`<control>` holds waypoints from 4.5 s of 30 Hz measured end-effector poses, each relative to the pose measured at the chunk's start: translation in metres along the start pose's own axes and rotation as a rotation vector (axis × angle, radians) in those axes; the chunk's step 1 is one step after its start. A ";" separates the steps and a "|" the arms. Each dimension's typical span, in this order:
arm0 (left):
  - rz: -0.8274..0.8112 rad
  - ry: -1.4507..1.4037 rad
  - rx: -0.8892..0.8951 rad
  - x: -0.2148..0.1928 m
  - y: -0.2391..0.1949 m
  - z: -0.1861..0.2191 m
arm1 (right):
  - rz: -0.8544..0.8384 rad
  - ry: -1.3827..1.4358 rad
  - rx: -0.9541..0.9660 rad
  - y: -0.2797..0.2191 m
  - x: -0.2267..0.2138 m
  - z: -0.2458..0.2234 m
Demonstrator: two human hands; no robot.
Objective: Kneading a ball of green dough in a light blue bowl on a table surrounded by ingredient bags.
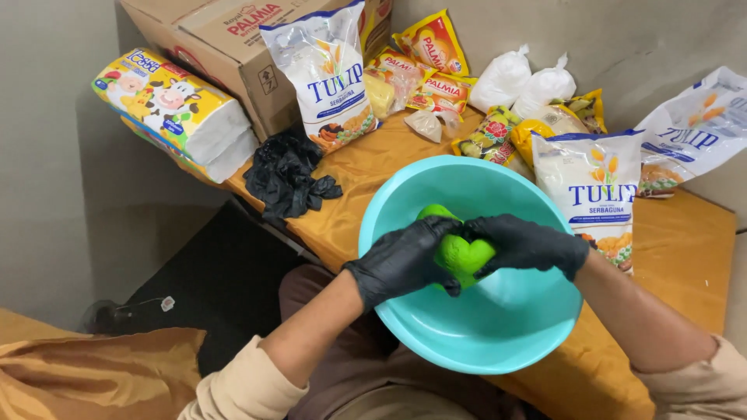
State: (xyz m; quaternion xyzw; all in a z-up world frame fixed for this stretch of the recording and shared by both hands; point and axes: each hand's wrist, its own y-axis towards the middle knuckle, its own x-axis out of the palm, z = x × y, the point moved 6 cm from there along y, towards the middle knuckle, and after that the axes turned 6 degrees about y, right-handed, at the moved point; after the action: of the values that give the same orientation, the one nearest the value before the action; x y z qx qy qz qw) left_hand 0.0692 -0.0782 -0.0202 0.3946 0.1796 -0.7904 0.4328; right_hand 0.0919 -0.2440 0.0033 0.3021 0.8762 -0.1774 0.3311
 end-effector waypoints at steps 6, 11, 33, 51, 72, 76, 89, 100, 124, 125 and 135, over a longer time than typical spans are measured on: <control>-0.122 0.199 -0.238 -0.020 0.024 0.001 | 0.080 0.012 0.230 0.024 -0.019 0.055; -0.074 0.226 -0.358 0.008 0.066 -0.058 | 0.487 -0.304 0.095 -0.013 -0.012 -0.011; 0.479 -0.027 -0.231 -0.075 -0.015 -0.037 | -0.104 -0.160 0.108 0.053 -0.018 0.024; 0.470 -0.527 -0.271 -0.054 -0.022 -0.060 | 0.366 -0.252 0.158 0.090 0.027 0.042; -0.071 0.160 -0.230 -0.002 0.027 -0.009 | 0.136 -0.067 0.174 0.023 -0.007 0.032; -0.113 0.213 -0.233 -0.003 0.042 -0.028 | 0.349 -0.164 0.093 -0.010 -0.012 -0.014; -0.367 0.293 -0.362 0.021 0.075 -0.058 | 0.028 -0.097 0.040 0.006 -0.020 0.003; -0.122 0.418 0.210 0.008 0.028 0.031 | 0.539 -0.178 -0.203 -0.144 0.031 -0.020; -0.105 0.605 0.430 0.043 0.097 0.015 | 0.842 -0.334 -0.270 -0.160 0.056 -0.024; -0.229 0.431 0.325 0.016 0.082 0.015 | 0.845 -0.329 -0.265 -0.161 0.059 -0.025; -0.295 0.430 0.109 0.032 0.085 -0.003 | 0.826 -0.312 -0.226 -0.161 0.059 -0.026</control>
State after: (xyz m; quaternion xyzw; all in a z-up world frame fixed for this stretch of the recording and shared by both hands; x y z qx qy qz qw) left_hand 0.1303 -0.1414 -0.0417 0.5459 0.2803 -0.7514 0.2428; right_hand -0.0600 -0.3277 -0.0011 0.5577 0.6358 0.0228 0.5331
